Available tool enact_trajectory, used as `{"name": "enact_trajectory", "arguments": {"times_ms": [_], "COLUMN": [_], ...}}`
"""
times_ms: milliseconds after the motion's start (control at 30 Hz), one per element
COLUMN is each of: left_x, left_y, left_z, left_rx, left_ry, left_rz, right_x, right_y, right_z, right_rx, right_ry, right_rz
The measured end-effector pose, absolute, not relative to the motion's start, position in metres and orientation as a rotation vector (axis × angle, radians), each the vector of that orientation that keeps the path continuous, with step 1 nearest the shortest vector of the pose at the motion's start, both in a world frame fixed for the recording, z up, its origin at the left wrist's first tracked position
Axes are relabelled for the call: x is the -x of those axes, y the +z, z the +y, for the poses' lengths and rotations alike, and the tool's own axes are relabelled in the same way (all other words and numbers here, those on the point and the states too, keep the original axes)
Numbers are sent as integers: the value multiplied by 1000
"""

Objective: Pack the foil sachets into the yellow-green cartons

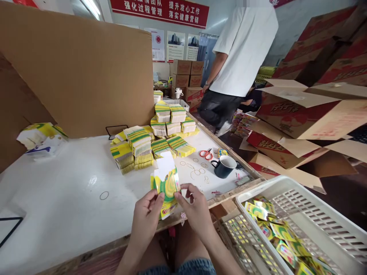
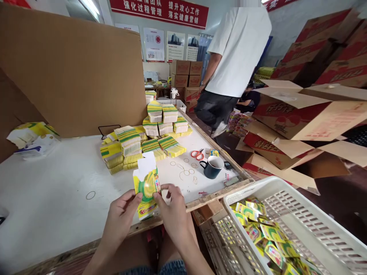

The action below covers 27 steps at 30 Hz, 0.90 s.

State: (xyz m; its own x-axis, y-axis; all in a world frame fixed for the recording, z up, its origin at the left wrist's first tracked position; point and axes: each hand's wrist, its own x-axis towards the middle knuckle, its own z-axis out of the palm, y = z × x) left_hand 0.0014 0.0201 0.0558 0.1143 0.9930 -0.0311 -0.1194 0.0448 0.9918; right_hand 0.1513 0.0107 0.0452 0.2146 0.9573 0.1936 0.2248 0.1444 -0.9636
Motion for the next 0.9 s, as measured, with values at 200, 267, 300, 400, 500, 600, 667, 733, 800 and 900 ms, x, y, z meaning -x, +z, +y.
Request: {"name": "enact_trajectory", "arguments": {"times_ms": [200,267,300,400,500,600,667,733,800,900], "left_x": [14,19,21,24,24,19,15,12,10,7], "left_y": [55,55,56,55,53,51,51,52,51,42], "left_z": [11,10,9,6,1,-5,-8,-9,-11,-14], "left_rx": [-1378,-1352,-1326,-1278,-1219,-1200,-1188,-1142,-1058,-852], "left_ry": [917,879,869,856,834,808,802,815,828,802], "left_rz": [1104,1091,1085,1050,1022,1008,998,985,970,896], "right_x": [-166,-169,-170,-171,-171,-171,-171,-170,-170,-171], "right_y": [62,64,63,61,57,51,47,44,43,42], "right_z": [-3,-3,-3,-3,-7,-13,-17,-19,-20,-21], "right_rx": [1373,1364,1353,1279,1272,1377,1414,1412,1399,1387], "right_ry": [320,398,429,482,553,651,696,724,735,756], "right_rz": [-1874,-1920,-1914,-1925,-1954,-1870,-1800,-1747,-1704,-1684]}}
